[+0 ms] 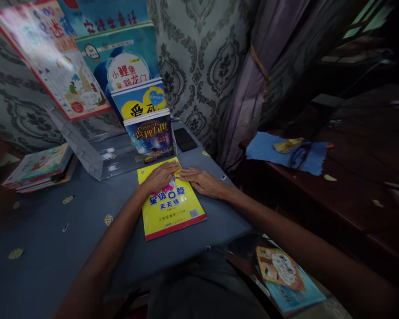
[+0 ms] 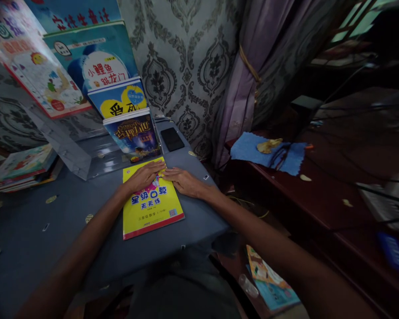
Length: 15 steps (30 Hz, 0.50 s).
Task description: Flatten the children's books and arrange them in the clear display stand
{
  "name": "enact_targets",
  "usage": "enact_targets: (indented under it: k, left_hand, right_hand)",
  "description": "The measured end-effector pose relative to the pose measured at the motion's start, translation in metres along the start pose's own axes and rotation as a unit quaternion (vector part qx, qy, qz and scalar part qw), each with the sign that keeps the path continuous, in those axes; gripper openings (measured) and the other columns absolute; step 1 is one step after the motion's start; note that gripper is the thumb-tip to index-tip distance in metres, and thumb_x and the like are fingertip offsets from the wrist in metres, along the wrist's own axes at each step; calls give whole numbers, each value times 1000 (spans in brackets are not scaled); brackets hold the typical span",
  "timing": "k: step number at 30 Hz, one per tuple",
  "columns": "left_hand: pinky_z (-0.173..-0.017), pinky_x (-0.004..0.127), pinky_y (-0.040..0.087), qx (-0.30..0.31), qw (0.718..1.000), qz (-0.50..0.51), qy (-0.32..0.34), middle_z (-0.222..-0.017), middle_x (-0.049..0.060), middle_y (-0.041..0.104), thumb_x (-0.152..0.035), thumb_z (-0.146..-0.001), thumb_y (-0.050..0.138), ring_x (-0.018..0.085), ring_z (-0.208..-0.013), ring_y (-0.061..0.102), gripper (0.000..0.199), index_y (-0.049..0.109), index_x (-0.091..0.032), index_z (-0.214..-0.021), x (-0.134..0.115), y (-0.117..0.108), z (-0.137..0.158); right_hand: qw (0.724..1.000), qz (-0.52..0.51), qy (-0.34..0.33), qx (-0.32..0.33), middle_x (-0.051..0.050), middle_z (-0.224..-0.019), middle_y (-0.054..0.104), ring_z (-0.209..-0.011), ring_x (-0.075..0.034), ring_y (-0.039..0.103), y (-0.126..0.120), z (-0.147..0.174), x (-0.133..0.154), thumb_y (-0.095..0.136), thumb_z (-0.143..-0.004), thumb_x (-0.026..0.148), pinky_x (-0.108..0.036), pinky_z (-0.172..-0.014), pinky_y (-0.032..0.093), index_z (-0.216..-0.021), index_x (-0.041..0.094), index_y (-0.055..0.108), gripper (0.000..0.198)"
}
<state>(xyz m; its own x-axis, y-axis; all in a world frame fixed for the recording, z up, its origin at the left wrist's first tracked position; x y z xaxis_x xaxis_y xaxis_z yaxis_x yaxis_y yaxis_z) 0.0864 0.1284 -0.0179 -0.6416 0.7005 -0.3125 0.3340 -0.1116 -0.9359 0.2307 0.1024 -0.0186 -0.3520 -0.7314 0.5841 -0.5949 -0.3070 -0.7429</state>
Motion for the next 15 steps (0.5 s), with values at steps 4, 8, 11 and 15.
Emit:
enact_targets:
  k: [4, 8, 11, 15]
  left_hand:
    - [-123, 45, 32, -4, 1000, -3, -5, -154, 7, 51, -22, -98, 33, 19, -146, 42, 50, 55, -17, -142, 0, 0, 0]
    - [-123, 45, 33, 0, 1000, -4, -10, -153, 6, 52, -21, -97, 34, 18, -145, 44, 50, 55, -17, -142, -1, -1, -1]
    - [-123, 45, 32, 8, 1000, -4, -13, -153, 6, 51, -19, -97, 35, 18, -145, 43, 50, 55, -17, -142, -3, -3, -1]
    - [-123, 44, 32, 16, 1000, -4, -13, -154, 8, 51, -18, -96, 34, 18, -145, 43, 51, 54, -15, -142, -6, -5, 0]
  right_hand:
    - [1000, -1, -10, 7, -5, -138, 66, -137, -22, 54, 3, 15, 10, 47, -93, 10, -53, -121, 36, -130, 25, 68, 45]
    - [1000, -5, -23, 4, -7, -139, 65, -137, -23, 54, 5, 36, 23, 48, -94, 14, -52, -121, 38, -130, 23, 68, 42]
    - [1000, -11, -27, 7, -6, -141, 64, -138, -22, 53, 6, 51, 33, 49, -94, 13, -51, -121, 38, -132, 24, 67, 43]
    - [999, -3, -36, 14, -8, -140, 64, -137, -22, 54, 5, 67, 52, 49, -95, 11, -52, -120, 40, -133, 23, 65, 44]
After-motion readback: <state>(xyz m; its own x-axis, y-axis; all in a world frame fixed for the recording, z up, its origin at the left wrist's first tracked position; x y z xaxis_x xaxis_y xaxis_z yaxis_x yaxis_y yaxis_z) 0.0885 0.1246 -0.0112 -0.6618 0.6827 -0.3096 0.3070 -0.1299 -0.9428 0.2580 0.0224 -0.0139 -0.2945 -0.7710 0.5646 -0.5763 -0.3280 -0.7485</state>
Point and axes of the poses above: each hand's wrist, its own z-axis away from the middle knuckle, its own y-axis out of the palm, x = y × z, the point moved 7 cm from there along -z, towards the middle knuckle
